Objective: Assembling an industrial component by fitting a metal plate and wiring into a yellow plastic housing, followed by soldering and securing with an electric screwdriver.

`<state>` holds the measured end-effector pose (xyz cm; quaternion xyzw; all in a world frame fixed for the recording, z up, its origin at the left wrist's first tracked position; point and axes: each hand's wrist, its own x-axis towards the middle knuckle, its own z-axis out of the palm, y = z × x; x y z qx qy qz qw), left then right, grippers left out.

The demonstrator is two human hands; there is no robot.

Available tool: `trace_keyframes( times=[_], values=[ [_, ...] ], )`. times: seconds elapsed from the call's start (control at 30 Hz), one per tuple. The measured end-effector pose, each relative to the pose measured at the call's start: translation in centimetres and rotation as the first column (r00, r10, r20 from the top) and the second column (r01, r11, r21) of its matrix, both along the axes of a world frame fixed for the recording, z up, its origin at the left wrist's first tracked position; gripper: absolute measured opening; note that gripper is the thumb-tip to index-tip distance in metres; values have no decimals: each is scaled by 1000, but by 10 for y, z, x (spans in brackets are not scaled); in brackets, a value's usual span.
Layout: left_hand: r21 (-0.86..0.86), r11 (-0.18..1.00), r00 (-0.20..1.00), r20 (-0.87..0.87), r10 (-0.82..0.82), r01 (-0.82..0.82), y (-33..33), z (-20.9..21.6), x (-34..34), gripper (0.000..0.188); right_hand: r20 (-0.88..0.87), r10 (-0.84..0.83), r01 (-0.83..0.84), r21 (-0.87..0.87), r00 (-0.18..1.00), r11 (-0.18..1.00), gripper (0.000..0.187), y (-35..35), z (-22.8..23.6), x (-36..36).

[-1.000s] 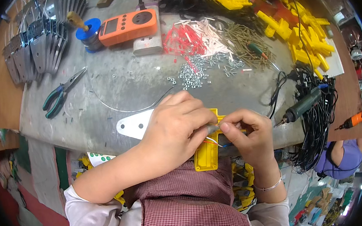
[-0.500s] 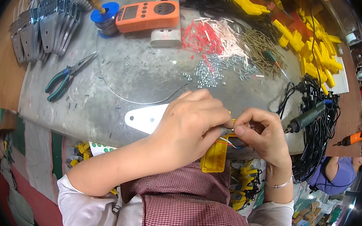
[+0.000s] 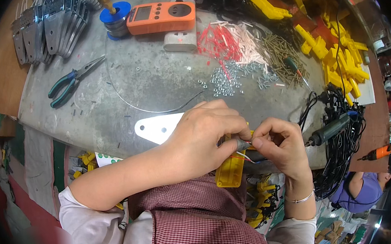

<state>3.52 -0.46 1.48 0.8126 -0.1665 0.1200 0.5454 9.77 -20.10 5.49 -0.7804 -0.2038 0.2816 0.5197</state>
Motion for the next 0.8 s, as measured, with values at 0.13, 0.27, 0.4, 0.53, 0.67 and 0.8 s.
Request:
trace_keyframes(
  times=[0.13, 0.27, 0.4, 0.53, 0.67, 0.8],
  values=[
    [12, 1000, 1000, -16, -3, 3, 0, 2, 1, 22, 15, 9, -9, 7, 1000, 1000, 7, -1, -1, 2],
    [26, 999, 998, 60, 29, -31, -3, 0, 3, 20, -42, -6, 6, 7, 999, 1000, 7, -1, -2, 2],
    [106, 992, 993, 105, 53, -64, -6, 0, 2, 19, -88, -32, 32, 0, 996, 999, 7, 0, -6, 2],
    [22, 998, 999, -1, 54, -54, -6, 0, 0, 18, 193, 62, -55, -43, 979, 998, 13, -6, -8, -3],
    [3, 999, 999, -36, 39, -39, -4, 2, 1, 18, 681, 141, -86, -114, 719, 990, 27, -6, -9, -8],
    [-5, 1000, 996, -86, 10, -11, -5, 4, 3, 17, 889, 207, -171, -148, 408, 974, 22, -9, -14, -2]
  ],
)
